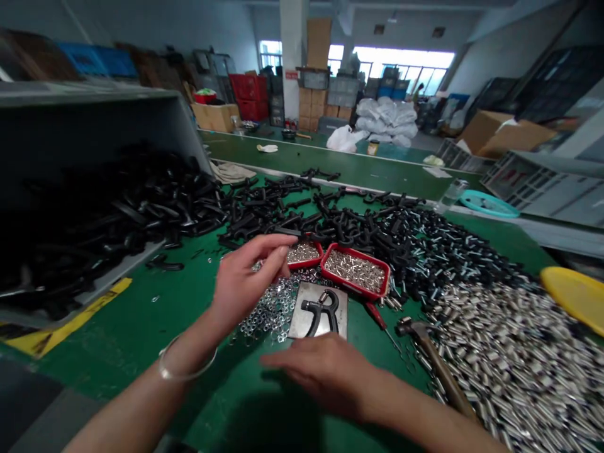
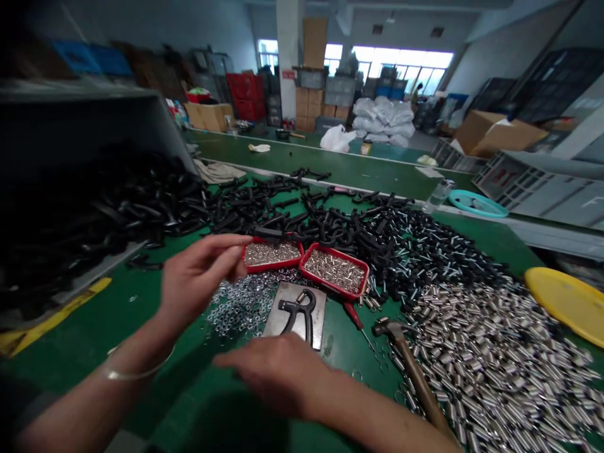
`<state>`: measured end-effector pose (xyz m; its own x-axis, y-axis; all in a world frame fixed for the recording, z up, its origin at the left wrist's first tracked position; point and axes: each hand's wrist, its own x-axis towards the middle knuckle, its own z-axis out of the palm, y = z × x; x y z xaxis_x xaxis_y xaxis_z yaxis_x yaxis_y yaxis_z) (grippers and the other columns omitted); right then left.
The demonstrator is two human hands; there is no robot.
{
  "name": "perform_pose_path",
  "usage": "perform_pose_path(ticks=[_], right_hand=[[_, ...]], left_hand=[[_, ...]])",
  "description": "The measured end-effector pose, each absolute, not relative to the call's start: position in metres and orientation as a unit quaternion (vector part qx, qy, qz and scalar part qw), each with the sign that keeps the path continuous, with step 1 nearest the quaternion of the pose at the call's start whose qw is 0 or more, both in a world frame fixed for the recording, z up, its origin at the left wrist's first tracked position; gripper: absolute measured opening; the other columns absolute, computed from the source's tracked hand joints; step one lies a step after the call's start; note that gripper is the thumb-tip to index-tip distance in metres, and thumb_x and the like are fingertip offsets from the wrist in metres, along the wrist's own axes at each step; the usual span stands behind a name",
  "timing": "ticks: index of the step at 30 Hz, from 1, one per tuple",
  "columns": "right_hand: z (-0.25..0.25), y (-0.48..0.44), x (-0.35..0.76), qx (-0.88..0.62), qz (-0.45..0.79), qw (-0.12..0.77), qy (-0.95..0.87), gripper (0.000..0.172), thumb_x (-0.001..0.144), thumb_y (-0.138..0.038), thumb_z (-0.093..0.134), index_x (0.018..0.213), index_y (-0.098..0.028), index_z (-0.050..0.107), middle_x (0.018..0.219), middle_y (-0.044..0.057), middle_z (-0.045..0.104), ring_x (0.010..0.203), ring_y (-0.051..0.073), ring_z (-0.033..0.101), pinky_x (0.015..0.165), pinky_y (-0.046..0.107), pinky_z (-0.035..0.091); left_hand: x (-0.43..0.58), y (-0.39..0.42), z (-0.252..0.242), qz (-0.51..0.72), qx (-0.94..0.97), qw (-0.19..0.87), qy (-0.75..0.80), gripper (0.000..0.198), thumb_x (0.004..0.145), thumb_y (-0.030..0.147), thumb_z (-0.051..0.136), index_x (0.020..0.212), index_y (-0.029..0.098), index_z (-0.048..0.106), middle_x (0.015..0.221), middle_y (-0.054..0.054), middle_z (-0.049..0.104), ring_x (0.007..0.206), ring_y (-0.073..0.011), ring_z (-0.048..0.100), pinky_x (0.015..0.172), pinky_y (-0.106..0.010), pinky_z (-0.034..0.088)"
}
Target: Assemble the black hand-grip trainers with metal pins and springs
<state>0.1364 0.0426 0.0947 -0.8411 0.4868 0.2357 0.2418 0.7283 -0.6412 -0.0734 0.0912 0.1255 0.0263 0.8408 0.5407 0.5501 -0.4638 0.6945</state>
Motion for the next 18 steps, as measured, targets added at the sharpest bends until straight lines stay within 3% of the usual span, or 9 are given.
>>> perform_pose_path(ticks=[3,6,11,18], right_hand=[[0.073,0.101,0.137,-0.324,0.241,0.212,-0.89,0.025,0.099,-0.026,0.052,0.119,-0.022,0.066,0.113,0.007,0.073,0.101,0.018,0.065,0.089,0.032,0.05],[0.064,0.163,0.134,-0.416,0.097,0.131,-0.895,0.02,0.098,-0.027,0.054,0.102,-0.017,0.072,0.103,0.01,0.072,0.103,0.022,0.061,0.092,0.035,0.046],[0.06,0.228,0.106,-0.43,0.008,0.043,-0.902,0.025,0.096,-0.022,0.052,0.095,-0.014,0.076,0.099,0.014,0.072,0.102,0.026,0.057,0.091,0.035,0.041],[0.031,0.264,0.085,-0.447,0.025,-0.017,-0.894,0.029,0.091,-0.019,0.051,0.102,-0.009,0.076,0.107,0.019,0.073,0.111,0.03,0.054,0.096,0.039,0.039]], left_hand=[[-0.089,0.159,0.092,0.272,0.772,0.062,0.571,0.023,0.093,0.025,0.052,0.104,0.021,0.073,0.1,-0.006,0.074,0.09,-0.0182,0.068,0.082,-0.029,0.052],[-0.097,0.209,0.058,0.072,0.778,-0.004,0.624,0.021,0.089,0.018,0.054,0.094,0.02,0.075,0.103,-0.01,0.073,0.099,-0.0229,0.068,0.085,-0.031,0.05],[-0.096,0.229,0.03,0.033,0.778,-0.026,0.627,0.019,0.081,0.008,0.057,0.088,0.013,0.074,0.093,-0.016,0.073,0.095,-0.0269,0.068,0.082,-0.033,0.049],[-0.097,0.222,0.009,0.043,0.778,-0.047,0.625,0.029,0.092,0.009,0.041,0.101,0.006,0.068,0.103,-0.021,0.068,0.104,-0.0311,0.062,0.096,-0.043,0.042]])
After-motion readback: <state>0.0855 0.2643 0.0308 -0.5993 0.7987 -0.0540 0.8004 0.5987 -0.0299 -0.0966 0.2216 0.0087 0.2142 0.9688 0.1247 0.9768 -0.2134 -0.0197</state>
